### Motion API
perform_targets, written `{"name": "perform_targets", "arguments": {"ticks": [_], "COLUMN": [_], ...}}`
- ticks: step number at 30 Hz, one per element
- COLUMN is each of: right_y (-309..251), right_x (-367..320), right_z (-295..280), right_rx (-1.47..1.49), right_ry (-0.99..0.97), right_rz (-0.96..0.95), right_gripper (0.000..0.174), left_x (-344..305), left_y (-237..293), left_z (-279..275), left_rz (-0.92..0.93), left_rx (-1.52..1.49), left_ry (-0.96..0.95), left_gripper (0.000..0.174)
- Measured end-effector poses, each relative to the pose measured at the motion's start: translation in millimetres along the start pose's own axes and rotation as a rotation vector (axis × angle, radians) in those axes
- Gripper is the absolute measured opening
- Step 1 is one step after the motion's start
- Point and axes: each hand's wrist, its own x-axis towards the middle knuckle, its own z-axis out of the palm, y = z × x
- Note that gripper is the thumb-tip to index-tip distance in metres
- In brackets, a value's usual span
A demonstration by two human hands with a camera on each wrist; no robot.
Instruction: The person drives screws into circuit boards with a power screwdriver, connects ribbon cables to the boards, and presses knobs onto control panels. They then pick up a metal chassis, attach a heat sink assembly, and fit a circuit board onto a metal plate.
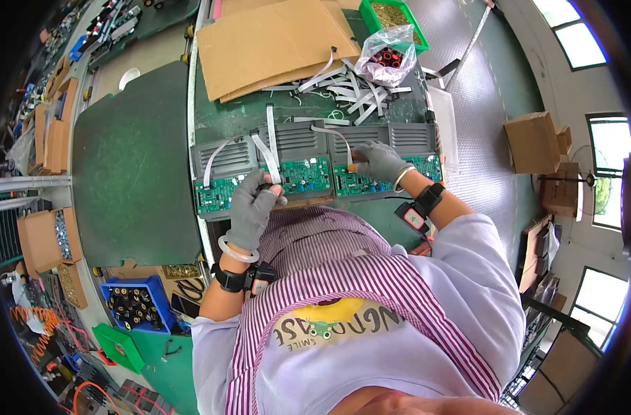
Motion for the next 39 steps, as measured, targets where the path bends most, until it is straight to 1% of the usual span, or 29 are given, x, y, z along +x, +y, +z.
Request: {"name": "perform_targets", "arguments": {"ticks": [4,7,10,13,14,17,18,21,24,27,30,33,34,36,37,38,39], "right_y": [-9.8,3.3,2.9,11.0,14.1,7.8,9.3,7.9,-9.1,-2.6,10.1,13.2,12.7,9.0,4.6,-0.7,-8.9], "right_x": [-2.6,1.5,7.1,17.8,21.1,17.9,17.4,10.4,-0.3,1.2,8.5,17.4,14.9,12.6,11.8,6.0,1.3], "right_z": [-9.1,0.1,-10.3,4.7,5.9,4.8,10.4,18.7,-8.0,-6.4,-10.4,1.8,2.9,-3.7,-9.8,-15.5,-23.6], "right_rx": [0.01,0.038,0.164,0.623,0.777,0.945,0.963,0.862,0.241,0.27,0.372,0.277,0.37,0.266,0.212,0.128,0.133], "right_ry": [-0.055,0.02,-0.127,-0.078,-0.09,-0.002,0.059,0.128,-0.072,-0.086,-0.177,-0.148,-0.121,-0.094,-0.077,0.023,0.148], "right_rz": [0.0,-0.105,-0.025,0.013,0.077,0.08,-0.005,-0.045,0.013,-0.029,-0.037,0.021,0.055,0.035,0.022,0.069,0.063], "right_gripper": [0.04,0.039,0.036,0.032,0.028,0.035,0.029,0.033,0.038,0.039,0.035,0.035,0.035,0.035,0.034,0.035,0.035], "left_x": [3.4,4.3,6.2,5.2,5.1,3.3,3.7,4.2,3.7,6.3,7.7,9.0,8.3,14.2,17.7,20.7,23.3], "left_y": [1.2,1.3,2.8,5.3,3.7,4.0,4.3,-0.4,0.6,-2.2,-2.1,-5.9,-7.3,-7.0,-4.4,-0.4,1.9], "left_z": [2.8,5.8,5.8,1.6,-1.1,-3.8,-3.3,-4.4,-2.0,-0.6,-1.0,5.4,7.4,14.6,19.1,23.4,27.2], "left_rz": [-0.021,-0.033,-0.035,-0.038,-0.04,-0.044,-0.04,-0.013,-0.04,-0.021,-0.048,-0.046,-0.059,-0.057,-0.037,-0.017,0.0], "left_rx": [0.015,0.024,0.042,0.107,0.109,0.128,0.134,0.14,0.129,0.114,0.179,0.029,0.032,0.035,0.128,0.223,0.318], "left_ry": [-0.002,0.003,0.001,0.014,0.016,0.029,0.034,0.016,0.017,0.015,-0.014,-0.034,-0.042,-0.069,-0.083,-0.095,-0.103], "left_gripper": [0.009,0.01,0.011,0.014,0.014,0.014,0.014,0.014,0.014,0.014,0.014,0.013,0.013,0.012,0.012,0.012,0.012]}}
